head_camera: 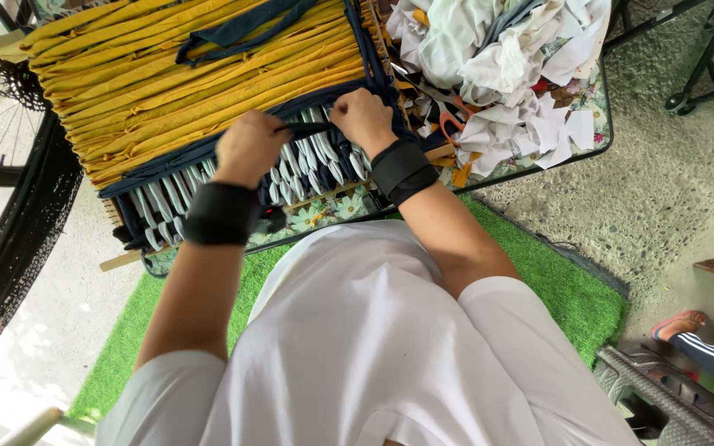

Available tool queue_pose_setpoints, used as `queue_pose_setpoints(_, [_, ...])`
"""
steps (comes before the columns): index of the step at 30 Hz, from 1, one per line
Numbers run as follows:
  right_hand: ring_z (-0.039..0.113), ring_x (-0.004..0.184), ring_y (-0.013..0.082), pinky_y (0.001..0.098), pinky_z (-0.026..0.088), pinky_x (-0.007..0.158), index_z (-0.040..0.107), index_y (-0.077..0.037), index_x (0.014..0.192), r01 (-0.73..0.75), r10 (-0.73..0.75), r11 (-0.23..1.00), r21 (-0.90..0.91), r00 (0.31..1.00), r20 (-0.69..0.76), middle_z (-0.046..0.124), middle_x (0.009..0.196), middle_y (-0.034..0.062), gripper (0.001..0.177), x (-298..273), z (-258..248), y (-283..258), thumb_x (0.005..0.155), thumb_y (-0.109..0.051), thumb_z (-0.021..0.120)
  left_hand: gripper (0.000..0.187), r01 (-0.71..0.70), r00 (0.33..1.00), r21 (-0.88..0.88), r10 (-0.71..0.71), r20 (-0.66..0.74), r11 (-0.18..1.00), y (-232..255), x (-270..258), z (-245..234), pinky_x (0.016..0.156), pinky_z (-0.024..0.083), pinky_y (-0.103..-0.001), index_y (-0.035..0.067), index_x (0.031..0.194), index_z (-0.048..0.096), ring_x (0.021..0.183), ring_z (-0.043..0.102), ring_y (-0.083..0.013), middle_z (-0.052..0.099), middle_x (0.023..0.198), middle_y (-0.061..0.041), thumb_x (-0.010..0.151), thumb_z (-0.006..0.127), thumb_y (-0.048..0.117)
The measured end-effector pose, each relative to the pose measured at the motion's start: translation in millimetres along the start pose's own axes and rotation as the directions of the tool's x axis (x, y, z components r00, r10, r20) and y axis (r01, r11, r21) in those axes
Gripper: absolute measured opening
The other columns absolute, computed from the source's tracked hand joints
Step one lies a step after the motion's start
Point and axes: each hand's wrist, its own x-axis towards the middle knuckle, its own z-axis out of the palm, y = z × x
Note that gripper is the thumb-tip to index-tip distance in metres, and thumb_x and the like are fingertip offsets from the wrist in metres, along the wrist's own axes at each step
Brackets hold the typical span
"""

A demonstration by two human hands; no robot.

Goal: The person is weaving dark blue fabric strips into a yellow rug base.

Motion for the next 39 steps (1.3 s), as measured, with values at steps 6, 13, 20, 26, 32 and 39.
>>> queue_pose_setpoints(6, [0.059,0.058,0.0329,0.0433,0.044,0.057,0.065,-0.002,0.073,0.016,-0.02,1.0,0.022,0.985,0.17,0.059,0.065,0.0157,0.04,18,26,37,0.098,-0.031,0.075,0.043,0.023,0.986,-0.068,-0.034,-0.165,0.997,-176,-80,-43,0.082,0.053,-0.043,0.01,0.12,0.074,0.095,0.071,-0.0331,0.074,0.106,-0.019,0.092,0.073,0.042])
queue_pose_setpoints(13, [0.059,0.055,0.0247,0.0409,0.046,0.054,0.073,-0.011,0.075,0.025,-0.04,0.996,0.083,0.981,0.187,0.064,0.063,0.0091,0.022,20,23,22,0.089,-0.028,0.075,0.033,0.546,0.838,0.187,-0.527,-0.144,0.817,-307,-153,-83,0.077,0.056,-0.049,0.026,0.126,0.079,0.09,0.072,-0.0321,0.077,0.101,-0.012,0.101,0.071,0.045])
queue_pose_setpoints(20, [0.067,0.071,0.0291,0.0428,0.053,0.063,0.074,-0.008,0.087,0.248,-0.262,0.964,0.093,0.946,0.19,0.07,0.079,0.0107,0.014,26,47,50,0.085,-0.022,0.075,0.028,0.624,0.774,-0.074,-0.629,-0.075,0.778,-321,-179,-85,0.064,0.048,-0.043,0.022,0.12,0.08,0.069,0.061,-0.0198,0.069,0.079,-0.009,0.099,0.072,0.039])
queue_pose_setpoints(26, [0.068,0.08,0.0324,0.0455,0.053,0.069,0.078,-0.013,0.085,0.1,-0.032,0.942,-0.321,0.977,0.211,0.073,0.085,0.0106,0.008,-2,41,22,0.087,-0.019,0.075,0.024,0.527,0.85,-0.115,-0.523,0.065,0.842,-327,-173,-86,0.054,0.04,-0.041,0.015,0.111,0.079,0.059,0.051,-0.0179,0.063,0.071,-0.011,0.102,0.068,0.033])
queue_pose_setpoints(32, [0.065,0.076,0.0171,0.0318,0.055,0.066,0.063,-0.011,0.117,0.422,-0.402,0.897,0.135,0.903,-0.154,0.066,0.091,0.0048,0.027,-33,-17,-80,0.099,-0.026,0.076,0.01,-0.198,0.9,0.09,0.218,-0.378,0.976,-223,-166,-129,0.079,0.051,-0.041,0.006,0.109,0.071,0.087,0.063,-0.0282,0.068,0.098,-0.011,0.108,0.069,0.017])
queue_pose_setpoints(39, [0.057,0.063,0.0141,0.0285,0.049,0.052,0.055,0.001,0.134,0.603,-0.71,0.654,0.457,0.697,0.097,0.067,0.107,0.0049,0.06,-90,-92,-206,0.093,-0.037,0.078,0.018,-0.749,0.56,0.046,0.668,-0.49,0.661,-44,-96,-144,0.092,0.051,-0.043,0.004,0.111,0.07,0.103,0.063,-0.0341,0.064,0.106,-0.016,0.095,0.074,0.0])
